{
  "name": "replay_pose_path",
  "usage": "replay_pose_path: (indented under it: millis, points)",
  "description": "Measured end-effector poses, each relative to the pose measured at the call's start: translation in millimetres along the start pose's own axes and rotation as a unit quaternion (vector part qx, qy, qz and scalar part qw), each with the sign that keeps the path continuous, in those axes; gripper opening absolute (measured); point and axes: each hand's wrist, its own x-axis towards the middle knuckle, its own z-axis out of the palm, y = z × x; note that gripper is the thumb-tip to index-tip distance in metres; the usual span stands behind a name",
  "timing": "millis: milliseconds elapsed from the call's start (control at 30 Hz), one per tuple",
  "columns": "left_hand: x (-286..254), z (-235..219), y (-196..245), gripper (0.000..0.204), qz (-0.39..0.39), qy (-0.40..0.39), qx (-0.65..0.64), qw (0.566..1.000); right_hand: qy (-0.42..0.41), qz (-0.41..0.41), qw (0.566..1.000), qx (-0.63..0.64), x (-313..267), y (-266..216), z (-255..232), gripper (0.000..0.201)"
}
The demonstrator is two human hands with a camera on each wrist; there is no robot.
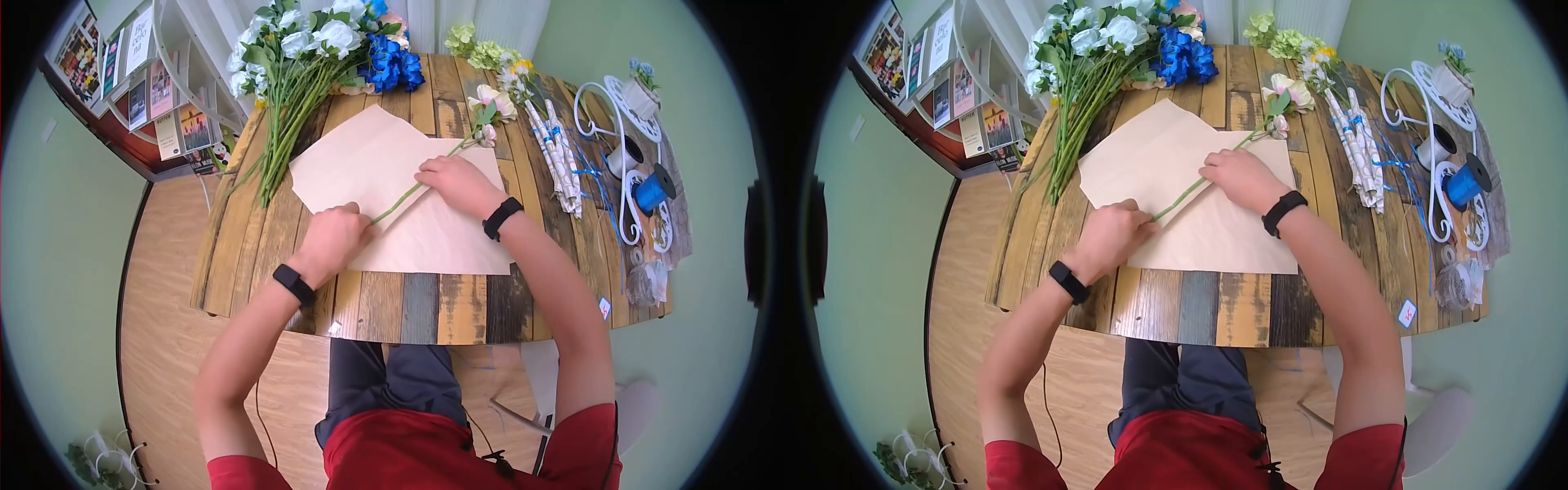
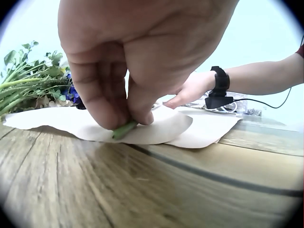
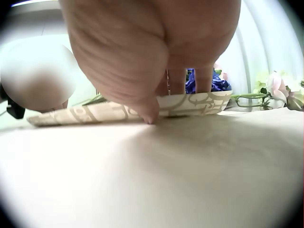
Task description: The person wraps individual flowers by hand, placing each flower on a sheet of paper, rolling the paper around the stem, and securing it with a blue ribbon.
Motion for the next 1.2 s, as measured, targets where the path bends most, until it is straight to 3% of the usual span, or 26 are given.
replay_pose_path:
  millis: [167,233,300,433,567,700,833,933,1000,1067,1133,1200]
  points:
    - [-5,14,11,0.029,-0.004,0.016,0.046,0.999,-0.016,0.021,0.998,-0.051,1,-5,-6,0.020]
    - [-2,9,15,0.029,-0.017,0.019,0.046,0.999,0.013,-0.004,1.000,-0.003,0,0,-14,0.007]
    - [-1,1,15,0.027,-0.104,0.007,-0.035,0.994,0.003,0.023,0.999,0.035,0,6,-18,0.009]
    - [-1,4,8,0.026,-0.129,0.037,-0.090,0.987,0.015,0.091,0.979,0.184,2,18,-12,0.016]
    - [-2,6,5,0.025,-0.157,0.049,-0.116,0.980,0.028,0.065,0.986,0.154,9,26,-6,0.015]
    - [-2,6,5,0.021,-0.183,0.036,-0.138,0.973,-0.018,0.120,0.980,0.160,21,28,-8,0.012]
    - [-5,8,4,0.015,-0.175,0.049,-0.171,0.968,-0.012,0.167,0.969,0.180,22,25,-9,0.011]
    - [-11,10,9,0.019,-0.139,0.069,-0.122,0.980,-0.003,0.178,0.966,0.188,21,17,-13,0.010]
    - [-14,11,11,0.021,-0.023,0.082,0.017,0.996,0.004,0.143,0.982,0.126,15,12,-13,0.010]
    - [-18,8,18,0.021,-0.024,0.067,0.019,0.997,0.012,0.107,0.992,0.063,10,12,-13,0.012]
    - [-19,9,22,0.021,-0.025,0.052,0.021,0.998,0.081,-0.006,0.997,0.012,5,14,-14,0.011]
    - [-18,14,22,0.017,-0.058,0.107,-0.032,0.992,0.061,0.007,0.998,0.021,0,11,-17,0.010]
